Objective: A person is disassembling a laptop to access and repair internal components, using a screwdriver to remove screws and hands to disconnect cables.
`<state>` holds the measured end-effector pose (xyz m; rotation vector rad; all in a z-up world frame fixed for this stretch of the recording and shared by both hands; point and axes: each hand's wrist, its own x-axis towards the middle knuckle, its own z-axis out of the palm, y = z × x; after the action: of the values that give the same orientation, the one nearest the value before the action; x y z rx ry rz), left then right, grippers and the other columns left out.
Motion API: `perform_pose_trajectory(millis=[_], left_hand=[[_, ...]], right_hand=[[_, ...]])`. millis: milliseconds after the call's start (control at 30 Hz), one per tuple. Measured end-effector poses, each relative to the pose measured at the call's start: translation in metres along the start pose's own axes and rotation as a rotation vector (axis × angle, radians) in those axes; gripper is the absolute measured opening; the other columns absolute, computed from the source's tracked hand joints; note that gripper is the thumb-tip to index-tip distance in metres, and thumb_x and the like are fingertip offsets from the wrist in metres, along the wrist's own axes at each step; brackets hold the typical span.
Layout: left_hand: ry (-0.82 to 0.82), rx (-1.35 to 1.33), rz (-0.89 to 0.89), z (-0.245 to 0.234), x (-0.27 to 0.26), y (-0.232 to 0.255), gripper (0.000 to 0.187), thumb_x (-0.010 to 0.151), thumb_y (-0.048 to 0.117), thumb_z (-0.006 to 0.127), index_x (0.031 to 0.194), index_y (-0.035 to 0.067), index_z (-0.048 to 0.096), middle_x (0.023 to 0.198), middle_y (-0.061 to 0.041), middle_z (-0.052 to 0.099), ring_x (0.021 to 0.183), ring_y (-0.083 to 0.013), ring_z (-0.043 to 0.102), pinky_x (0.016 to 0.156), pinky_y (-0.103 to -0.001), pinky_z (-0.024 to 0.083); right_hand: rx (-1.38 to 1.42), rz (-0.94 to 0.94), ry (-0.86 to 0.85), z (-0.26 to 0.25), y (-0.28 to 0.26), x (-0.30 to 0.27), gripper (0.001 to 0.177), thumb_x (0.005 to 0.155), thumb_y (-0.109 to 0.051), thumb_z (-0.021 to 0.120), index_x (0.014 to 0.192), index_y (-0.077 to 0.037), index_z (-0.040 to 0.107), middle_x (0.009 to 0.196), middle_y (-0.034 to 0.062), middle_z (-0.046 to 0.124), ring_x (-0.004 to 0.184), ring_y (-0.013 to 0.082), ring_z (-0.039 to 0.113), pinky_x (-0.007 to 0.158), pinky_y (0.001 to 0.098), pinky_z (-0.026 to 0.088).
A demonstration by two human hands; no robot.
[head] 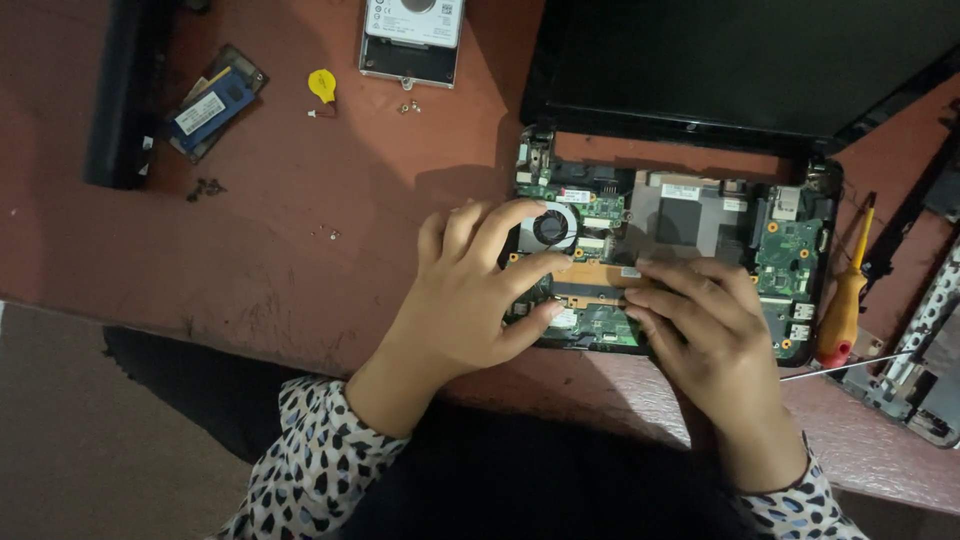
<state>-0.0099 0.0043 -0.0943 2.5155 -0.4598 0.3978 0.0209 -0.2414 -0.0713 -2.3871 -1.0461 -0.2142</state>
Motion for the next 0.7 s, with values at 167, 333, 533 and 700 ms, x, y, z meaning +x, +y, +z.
perform_pose_trajectory(millis=[167,333,533,700], left_hand=[[0.012,0.002,0.007,-0.0002,-0.0006,-0.0002,0.038,0.093,0.047,0.045,0.111,0.023,0.069,0.134,-0.008,0.049,0.115,-0.0339,0.045,0.09,-0.055,0.036],[-0.02,-0.007,-0.008,-0.001,-0.0006,0.0003,0.037,0.093,0.046,0.045,0.112,0.024,0.069,0.135,-0.008,0.047,0.117,-0.0355,0.044,0.092,-0.057,0.036],[-0.008,-0.003,0.005,-0.0013,-0.0001,0.0006,0.034,0.094,0.045,0.044,0.111,0.027,0.069,0.136,-0.009,0.047,0.116,-0.0363,0.045,0.091,-0.057,0.037],[0.006,0.008,0.01,-0.0005,-0.0006,0.0004,0.032,0.093,0.044,0.048,0.109,0.026,0.069,0.135,-0.008,0.047,0.115,-0.036,0.044,0.091,-0.057,0.037]], right_hand=[[-0.024,-0.007,-0.008,-0.0003,0.0006,0.0009,0.018,0.084,-0.005,0.078,0.101,-0.002,0.072,0.117,0.0131,0.067,0.105,0.0305,0.057,0.094,0.041,0.051],[-0.012,-0.013,-0.004,-0.0004,0.0007,0.0019,0.013,0.085,-0.005,0.077,0.097,-0.003,0.073,0.117,0.0137,0.065,0.105,0.0316,0.055,0.094,0.0417,0.05],[-0.011,-0.007,-0.017,-0.0025,-0.0023,0.0049,0.011,0.087,-0.005,0.076,0.097,-0.004,0.073,0.118,0.0127,0.065,0.106,0.0321,0.055,0.093,0.0422,0.049],[-0.018,-0.008,-0.021,-0.0018,-0.0001,0.0028,0.012,0.086,-0.005,0.076,0.098,-0.004,0.073,0.117,0.0122,0.065,0.106,0.0321,0.055,0.093,0.042,0.049]])
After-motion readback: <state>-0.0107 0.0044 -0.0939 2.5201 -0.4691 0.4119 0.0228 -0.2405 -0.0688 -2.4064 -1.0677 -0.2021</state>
